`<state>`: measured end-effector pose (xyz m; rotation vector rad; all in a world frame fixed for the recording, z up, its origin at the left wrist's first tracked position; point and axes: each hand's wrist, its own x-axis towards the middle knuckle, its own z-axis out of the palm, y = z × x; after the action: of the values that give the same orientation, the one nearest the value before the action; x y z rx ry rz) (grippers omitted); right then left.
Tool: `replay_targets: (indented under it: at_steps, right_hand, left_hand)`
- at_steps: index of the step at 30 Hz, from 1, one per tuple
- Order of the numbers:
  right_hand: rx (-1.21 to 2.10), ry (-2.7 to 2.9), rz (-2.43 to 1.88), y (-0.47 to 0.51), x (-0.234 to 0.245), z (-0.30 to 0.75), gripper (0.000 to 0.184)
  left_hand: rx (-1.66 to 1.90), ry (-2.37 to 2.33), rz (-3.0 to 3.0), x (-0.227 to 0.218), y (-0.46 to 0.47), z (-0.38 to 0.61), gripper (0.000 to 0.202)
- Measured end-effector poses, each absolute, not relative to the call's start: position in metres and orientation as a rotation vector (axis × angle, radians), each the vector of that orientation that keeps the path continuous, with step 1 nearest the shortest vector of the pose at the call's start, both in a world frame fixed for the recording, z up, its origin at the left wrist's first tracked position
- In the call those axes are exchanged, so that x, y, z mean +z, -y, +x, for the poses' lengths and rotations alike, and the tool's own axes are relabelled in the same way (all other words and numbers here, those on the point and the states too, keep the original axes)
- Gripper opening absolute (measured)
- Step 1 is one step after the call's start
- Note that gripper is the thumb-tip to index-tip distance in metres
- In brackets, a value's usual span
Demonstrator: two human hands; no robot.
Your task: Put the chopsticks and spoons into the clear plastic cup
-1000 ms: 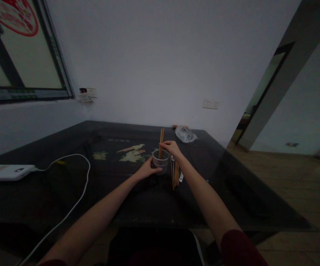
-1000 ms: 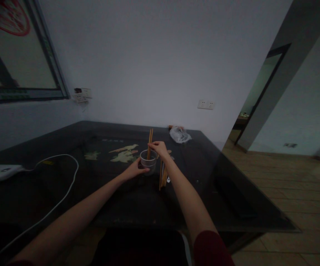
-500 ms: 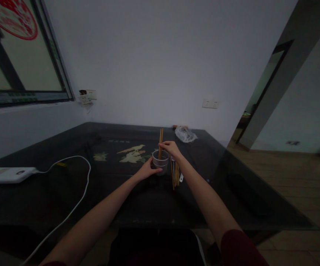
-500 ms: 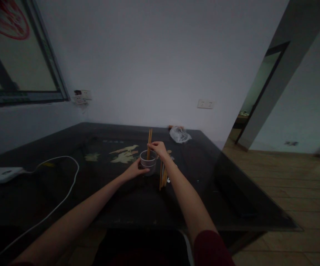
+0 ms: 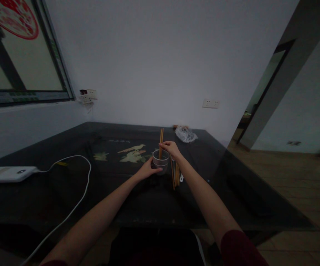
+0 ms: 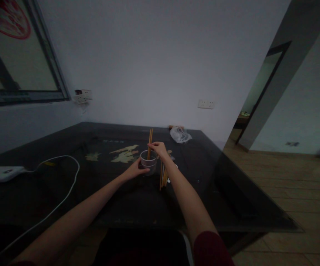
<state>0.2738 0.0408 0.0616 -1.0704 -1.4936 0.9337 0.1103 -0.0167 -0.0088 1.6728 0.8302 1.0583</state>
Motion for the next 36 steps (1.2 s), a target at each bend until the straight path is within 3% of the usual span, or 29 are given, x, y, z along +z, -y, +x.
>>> replay_targets:
  at_steps: [21, 36]
  right_hand:
    - [0.822, 1.450, -1.149, -0.007, 0.064, 0.321, 0.042]
    - [0.657, 1.367, -1.235, 0.032, 0.004, 0.383, 0.047]
  left_hand:
    - [1.046, -0.795, 1.590, -0.015, 0.011, 0.110, 0.080]
    - [1.015, -0.874, 1.658, -0.009, 0.018, 0.109, 0.080]
